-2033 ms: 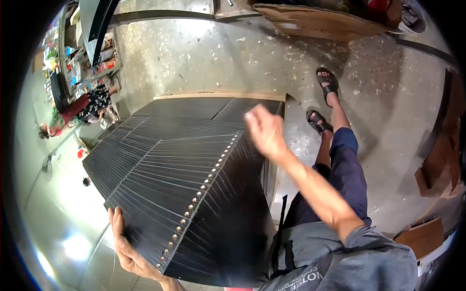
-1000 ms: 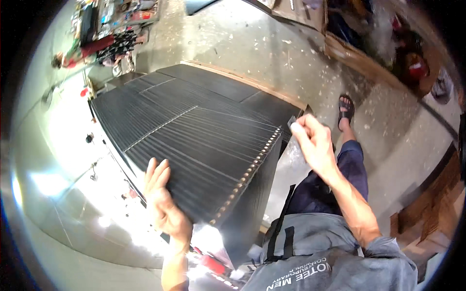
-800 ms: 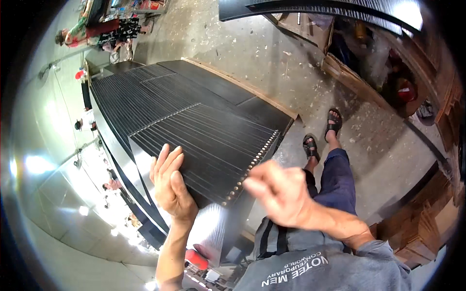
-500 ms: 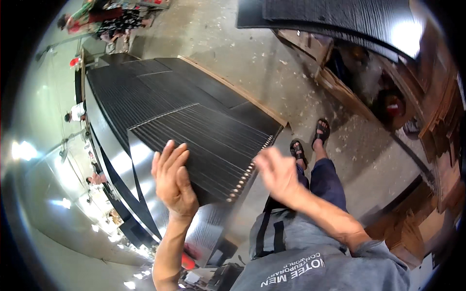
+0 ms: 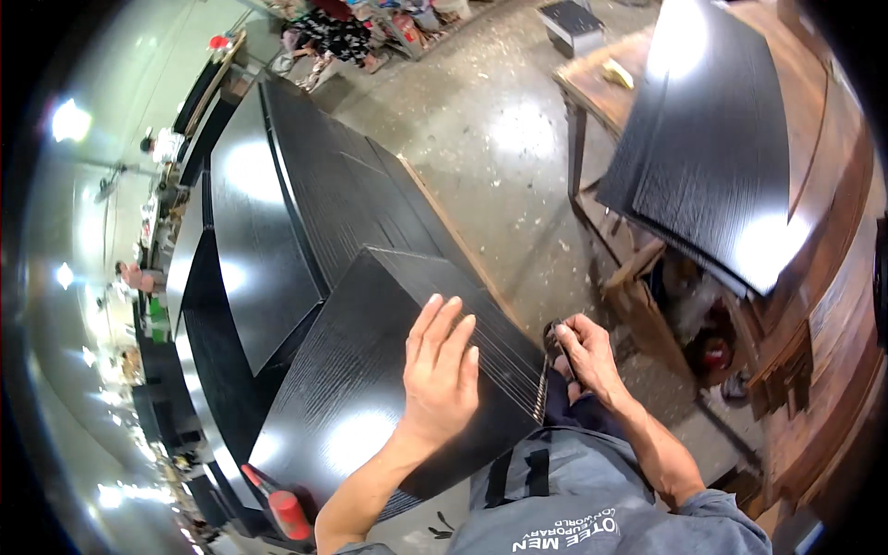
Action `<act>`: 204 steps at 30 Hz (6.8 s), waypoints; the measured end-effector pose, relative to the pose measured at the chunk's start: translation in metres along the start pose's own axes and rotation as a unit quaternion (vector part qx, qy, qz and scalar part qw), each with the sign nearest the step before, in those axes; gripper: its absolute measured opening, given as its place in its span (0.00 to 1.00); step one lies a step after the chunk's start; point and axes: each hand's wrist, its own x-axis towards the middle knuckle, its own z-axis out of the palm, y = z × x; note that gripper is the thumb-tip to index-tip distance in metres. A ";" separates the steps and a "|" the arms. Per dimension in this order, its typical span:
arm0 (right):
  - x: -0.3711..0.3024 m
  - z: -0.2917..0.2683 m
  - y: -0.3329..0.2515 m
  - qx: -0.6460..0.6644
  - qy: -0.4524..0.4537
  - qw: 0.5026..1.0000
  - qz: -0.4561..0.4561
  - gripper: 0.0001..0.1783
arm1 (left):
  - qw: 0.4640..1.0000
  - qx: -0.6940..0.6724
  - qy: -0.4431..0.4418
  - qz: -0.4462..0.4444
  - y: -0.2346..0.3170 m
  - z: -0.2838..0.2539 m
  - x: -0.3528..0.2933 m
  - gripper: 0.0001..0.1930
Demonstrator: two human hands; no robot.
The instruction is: The person scrapes the edges of stacked black panels with a small tool, moves a red mallet, and then scrapes the edges of another stack of panels. Finally, the person lifts and moves individual panels from one stack to another.
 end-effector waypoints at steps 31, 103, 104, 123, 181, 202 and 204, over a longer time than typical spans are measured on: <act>0.063 -0.141 -0.201 0.079 -0.103 0.983 -0.127 0.13 | 0.865 -0.313 -0.203 -0.336 0.037 0.218 0.224 0.34; 0.181 0.164 -0.202 0.233 -0.393 0.848 -0.270 0.10 | 0.933 0.120 -0.010 -0.338 -0.145 -0.024 0.079 0.18; 0.181 0.165 -0.201 0.228 -0.400 0.848 -0.262 0.10 | 0.932 0.118 -0.014 -0.343 -0.147 -0.024 0.080 0.18; 0.215 0.180 -0.211 0.037 -0.387 0.900 -0.198 0.06 | 0.932 0.108 -0.003 -0.345 -0.144 -0.027 0.075 0.14; 0.254 0.198 -0.128 -0.070 -0.323 0.934 -0.136 0.13 | 0.935 0.141 0.024 -0.326 -0.137 -0.021 0.081 0.15; 0.241 0.202 -0.177 0.045 -0.393 0.880 -0.262 0.12 | 0.927 0.133 -0.014 -0.349 -0.143 -0.020 0.079 0.17; 0.237 0.203 -0.160 0.056 -0.393 0.896 -0.200 0.08 | 0.925 0.134 -0.029 -0.354 -0.139 -0.023 0.078 0.18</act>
